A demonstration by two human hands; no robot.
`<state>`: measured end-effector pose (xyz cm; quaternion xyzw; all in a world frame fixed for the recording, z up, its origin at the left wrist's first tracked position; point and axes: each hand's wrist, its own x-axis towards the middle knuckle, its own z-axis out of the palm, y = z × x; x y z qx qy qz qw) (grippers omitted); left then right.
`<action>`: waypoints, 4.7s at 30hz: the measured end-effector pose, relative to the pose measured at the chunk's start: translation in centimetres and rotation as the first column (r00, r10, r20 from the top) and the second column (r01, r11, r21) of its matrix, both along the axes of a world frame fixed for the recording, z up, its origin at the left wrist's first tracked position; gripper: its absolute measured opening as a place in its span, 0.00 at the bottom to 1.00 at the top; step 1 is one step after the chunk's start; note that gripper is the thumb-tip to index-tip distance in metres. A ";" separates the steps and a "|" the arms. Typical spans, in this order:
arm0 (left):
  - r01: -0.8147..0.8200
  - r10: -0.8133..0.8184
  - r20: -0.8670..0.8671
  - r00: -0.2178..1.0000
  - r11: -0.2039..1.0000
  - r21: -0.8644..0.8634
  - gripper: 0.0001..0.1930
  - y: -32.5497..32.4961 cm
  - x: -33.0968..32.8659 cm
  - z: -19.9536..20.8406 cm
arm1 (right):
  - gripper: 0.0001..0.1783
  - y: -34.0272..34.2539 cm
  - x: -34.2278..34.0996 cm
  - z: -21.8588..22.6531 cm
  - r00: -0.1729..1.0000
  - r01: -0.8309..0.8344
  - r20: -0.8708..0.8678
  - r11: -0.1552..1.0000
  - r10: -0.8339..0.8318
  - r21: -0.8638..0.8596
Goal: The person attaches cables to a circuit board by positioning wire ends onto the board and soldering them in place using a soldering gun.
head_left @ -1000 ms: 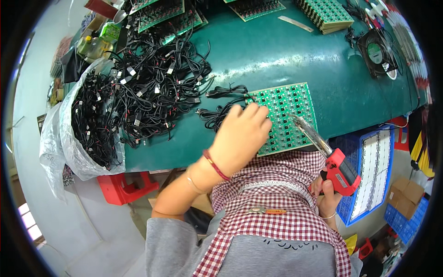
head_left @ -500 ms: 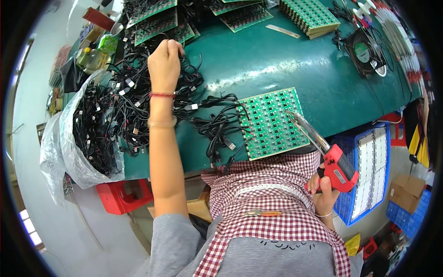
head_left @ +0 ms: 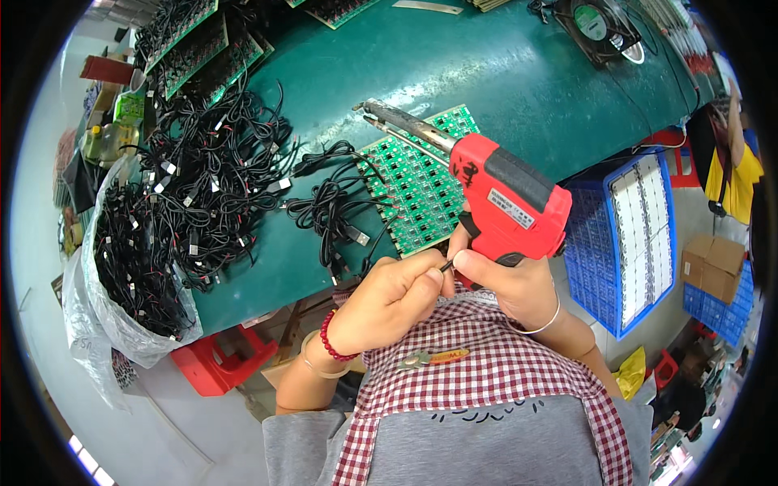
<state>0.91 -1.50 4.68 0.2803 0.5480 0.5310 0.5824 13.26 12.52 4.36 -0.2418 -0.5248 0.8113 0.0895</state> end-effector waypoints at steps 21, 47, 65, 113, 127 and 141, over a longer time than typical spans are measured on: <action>-0.344 0.340 -0.706 0.622 0.928 0.144 0.06 0.5 2.4 -1.5 | 0.06 -0.4 0.3 -1.9 0.990 0.068 0.122 0.995 -0.076 0.066; -0.322 0.489 -0.813 0.315 0.861 0.394 0.09 1.1 3.8 -3.2 | 0.07 -1.4 0.5 -1.6 0.993 0.025 0.103 0.957 -0.057 0.288; -0.413 0.422 -0.828 0.370 0.873 0.260 0.05 0.5 2.6 -2.9 | 0.08 -1.8 0.9 -2.7 0.989 0.064 0.123 0.980 -0.088 0.190; -0.405 0.177 -0.981 0.080 0.905 0.131 0.08 1.2 0.7 -5.5 | 0.15 0.3 13.9 -6.0 0.954 -0.066 0.298 0.957 -0.022 0.284; -0.398 0.205 -0.965 0.165 0.909 0.125 0.07 0.6 0.2 -5.2 | 0.16 0.4 15.2 -6.5 0.967 -0.025 0.254 0.974 -0.034 0.225; -0.410 0.223 -0.972 0.072 0.895 0.175 0.07 0.6 0.8 -6.1 | 0.14 0.0 15.1 -6.6 0.933 -0.130 0.359 0.945 0.014 0.301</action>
